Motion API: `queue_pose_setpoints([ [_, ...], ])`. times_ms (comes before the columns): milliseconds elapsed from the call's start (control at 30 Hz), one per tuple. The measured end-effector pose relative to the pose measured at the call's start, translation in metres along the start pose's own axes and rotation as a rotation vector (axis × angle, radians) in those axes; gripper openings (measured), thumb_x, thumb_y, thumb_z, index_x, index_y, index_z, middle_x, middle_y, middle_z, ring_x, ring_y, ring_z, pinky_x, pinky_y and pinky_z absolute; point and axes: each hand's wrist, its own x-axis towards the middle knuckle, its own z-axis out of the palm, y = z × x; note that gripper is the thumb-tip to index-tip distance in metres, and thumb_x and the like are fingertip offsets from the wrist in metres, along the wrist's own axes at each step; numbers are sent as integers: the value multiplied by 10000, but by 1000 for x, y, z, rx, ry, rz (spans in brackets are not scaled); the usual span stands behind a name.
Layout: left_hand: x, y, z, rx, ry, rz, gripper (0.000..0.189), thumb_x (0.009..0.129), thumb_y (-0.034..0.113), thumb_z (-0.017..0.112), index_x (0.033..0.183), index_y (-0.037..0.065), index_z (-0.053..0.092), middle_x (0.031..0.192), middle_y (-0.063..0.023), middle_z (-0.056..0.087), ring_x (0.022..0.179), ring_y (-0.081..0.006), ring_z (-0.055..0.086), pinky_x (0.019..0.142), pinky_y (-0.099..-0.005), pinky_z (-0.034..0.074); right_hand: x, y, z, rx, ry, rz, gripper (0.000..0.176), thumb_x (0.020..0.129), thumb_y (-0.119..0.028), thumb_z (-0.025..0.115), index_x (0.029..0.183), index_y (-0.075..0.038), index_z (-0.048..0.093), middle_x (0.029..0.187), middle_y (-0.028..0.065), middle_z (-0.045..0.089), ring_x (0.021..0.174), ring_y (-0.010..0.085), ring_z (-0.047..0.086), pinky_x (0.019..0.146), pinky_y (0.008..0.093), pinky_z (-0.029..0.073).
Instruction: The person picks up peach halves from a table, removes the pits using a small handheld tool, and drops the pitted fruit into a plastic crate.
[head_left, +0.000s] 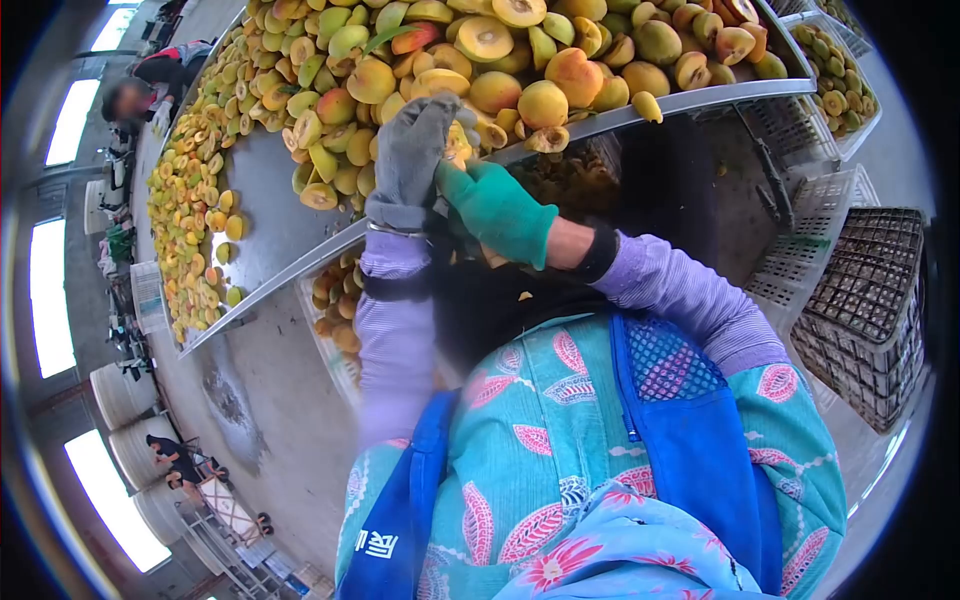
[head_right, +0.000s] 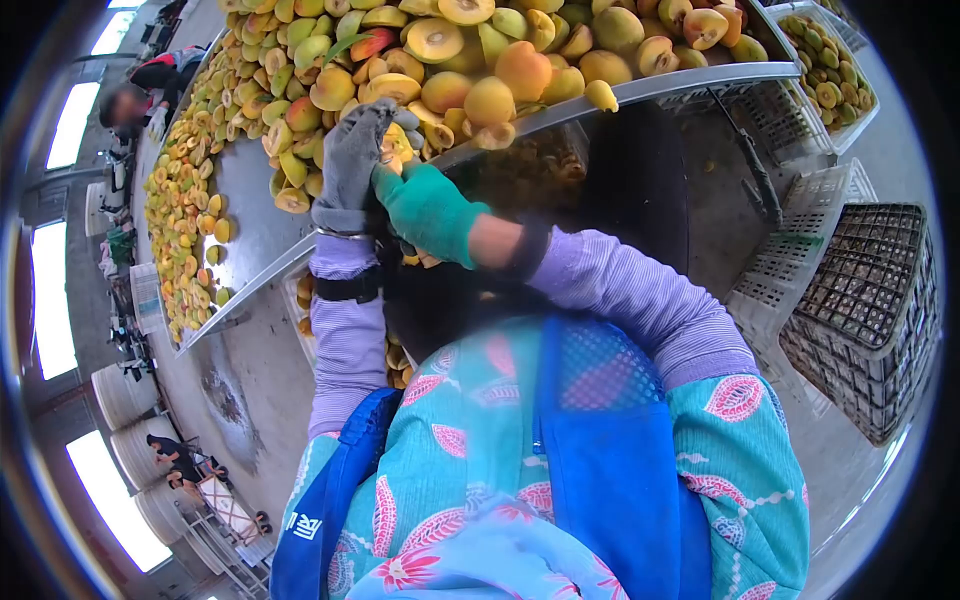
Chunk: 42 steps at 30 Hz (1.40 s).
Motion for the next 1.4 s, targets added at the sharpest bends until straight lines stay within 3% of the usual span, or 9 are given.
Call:
queue_pose_setpoints([
  [467,-9,-4,2,-277,38,182,240,948,228,527,996,12,620,882,-96,651,770,-191,640,681,-328,550,-8,-7,3,422,-282,173,298,964,-396,468,836,-128,491,576,-29,443,389,96,401,348,247,336],
  [633,-2,-14,-16,19,-409,591,342,1002,265,421,905,6,624,834,-98,663,785,-188,628,725,-314,508,-1,5,-14,760,-658,350,325,1001,-423,414,830,-153,472,558,-87,396,414,59,373,379,239,297],
  [733,-21,-25,-5,-127,-124,649,311,970,259,486,874,-1,627,810,-113,655,761,-194,632,695,-306,510,-12,14,-14,642,-627,281,324,974,-457,457,854,-160,504,568,-74,384,425,88,376,389,253,303],
  [833,-36,-41,-5,-689,-381,333,325,957,282,492,929,-12,628,851,-187,652,721,-251,640,611,-331,516,-27,15,-1,243,-382,252,304,988,-429,453,860,-160,511,562,-76,380,413,81,363,396,241,294],
  [1167,-118,-88,-63,-1340,172,98,464,896,442,540,1061,9,563,867,-143,638,726,-274,630,615,-358,531,-20,35,25,357,-736,360,333,1018,-434,359,924,-133,465,544,-79,353,365,57,328,354,232,260],
  [1233,-165,-103,-114,-939,581,49,403,892,374,551,1061,9,583,920,-139,642,780,-284,635,653,-373,532,-13,31,9,156,-434,301,324,998,-445,417,924,-139,496,539,-73,352,366,65,333,351,236,265],
  [1300,-223,-176,-184,298,999,10,340,902,315,517,1062,26,596,980,-156,638,815,-312,626,681,-426,500,-1,28,-9,63,-147,377,328,976,-457,469,901,-142,524,542,-67,364,382,69,337,358,237,274],
  [1367,-271,-262,-259,588,1177,-397,358,930,324,459,1050,20,604,1036,-187,642,844,-353,620,694,-463,475,3,29,-15,-30,-2,341,332,954,-473,508,878,-151,538,553,-50,401,397,81,357,367,237,289],
  [1400,-292,-312,-283,1022,827,-786,520,924,461,422,1144,17,580,1080,-226,636,942,-405,613,766,-489,477,-3,28,-11,-156,28,185,307,942,-443,539,875,-143,541,603,-14,507,446,102,462,382,240,351],
])
